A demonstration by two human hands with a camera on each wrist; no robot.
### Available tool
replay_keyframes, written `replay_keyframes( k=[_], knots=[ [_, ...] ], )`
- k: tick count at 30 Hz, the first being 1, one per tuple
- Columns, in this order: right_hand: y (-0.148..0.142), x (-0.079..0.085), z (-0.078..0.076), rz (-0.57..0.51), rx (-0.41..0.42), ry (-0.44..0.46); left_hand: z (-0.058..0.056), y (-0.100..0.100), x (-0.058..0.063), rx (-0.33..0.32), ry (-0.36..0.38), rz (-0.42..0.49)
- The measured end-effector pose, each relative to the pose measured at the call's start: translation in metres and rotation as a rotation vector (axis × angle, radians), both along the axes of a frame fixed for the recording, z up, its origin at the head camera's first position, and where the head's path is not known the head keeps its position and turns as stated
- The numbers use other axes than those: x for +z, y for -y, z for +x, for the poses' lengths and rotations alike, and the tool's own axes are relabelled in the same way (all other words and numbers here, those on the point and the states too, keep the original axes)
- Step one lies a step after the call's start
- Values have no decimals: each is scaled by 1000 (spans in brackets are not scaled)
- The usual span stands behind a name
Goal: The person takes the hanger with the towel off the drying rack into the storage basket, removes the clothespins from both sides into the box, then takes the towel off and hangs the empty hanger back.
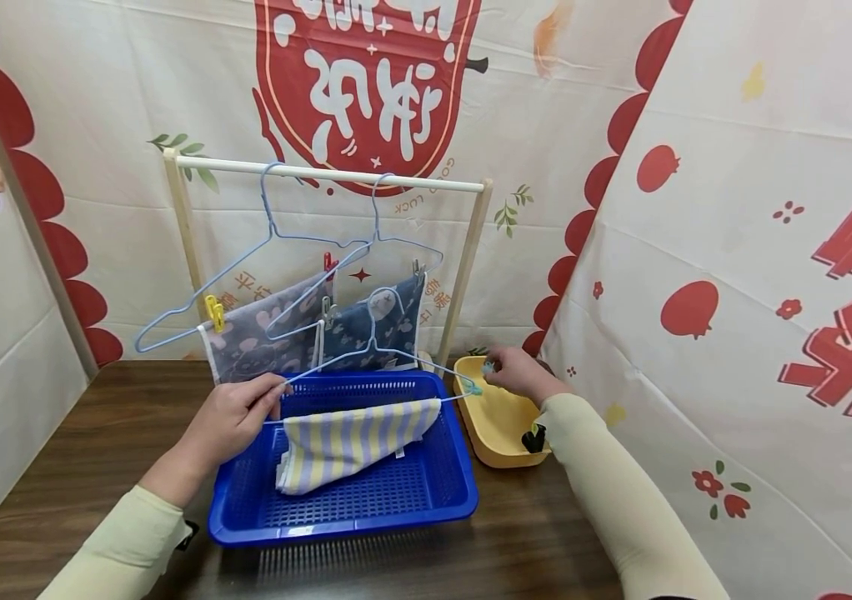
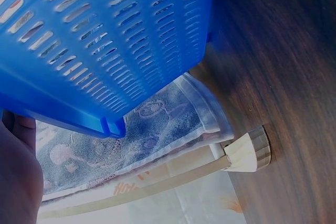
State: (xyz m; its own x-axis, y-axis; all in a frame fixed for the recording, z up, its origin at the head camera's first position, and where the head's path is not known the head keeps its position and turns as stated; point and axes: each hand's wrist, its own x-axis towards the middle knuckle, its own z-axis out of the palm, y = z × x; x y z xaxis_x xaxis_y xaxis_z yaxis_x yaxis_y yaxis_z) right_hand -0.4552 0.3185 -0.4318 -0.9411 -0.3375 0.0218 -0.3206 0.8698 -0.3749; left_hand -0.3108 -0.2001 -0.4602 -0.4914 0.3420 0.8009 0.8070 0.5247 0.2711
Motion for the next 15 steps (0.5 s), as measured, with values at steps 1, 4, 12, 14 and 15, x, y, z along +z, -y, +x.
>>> replay_keyframes(
  k=[1,4,12,14,15],
  knots=[
    [0,-2,-3,10,5,1,0,0,0,2,2,1],
    [0,-8,-10,50,17,9,-1,1,-1,-1,3,4],
    [3,-19,-26,173,13,-7,-2,1,-2,-4,7,6],
    [4,-21,-29,178,-2,-9,-2,2,-2,-2,9,7],
    [4,-23,-30,174,-10,-9,-2,2,-2,-1,11,7]
  ],
)
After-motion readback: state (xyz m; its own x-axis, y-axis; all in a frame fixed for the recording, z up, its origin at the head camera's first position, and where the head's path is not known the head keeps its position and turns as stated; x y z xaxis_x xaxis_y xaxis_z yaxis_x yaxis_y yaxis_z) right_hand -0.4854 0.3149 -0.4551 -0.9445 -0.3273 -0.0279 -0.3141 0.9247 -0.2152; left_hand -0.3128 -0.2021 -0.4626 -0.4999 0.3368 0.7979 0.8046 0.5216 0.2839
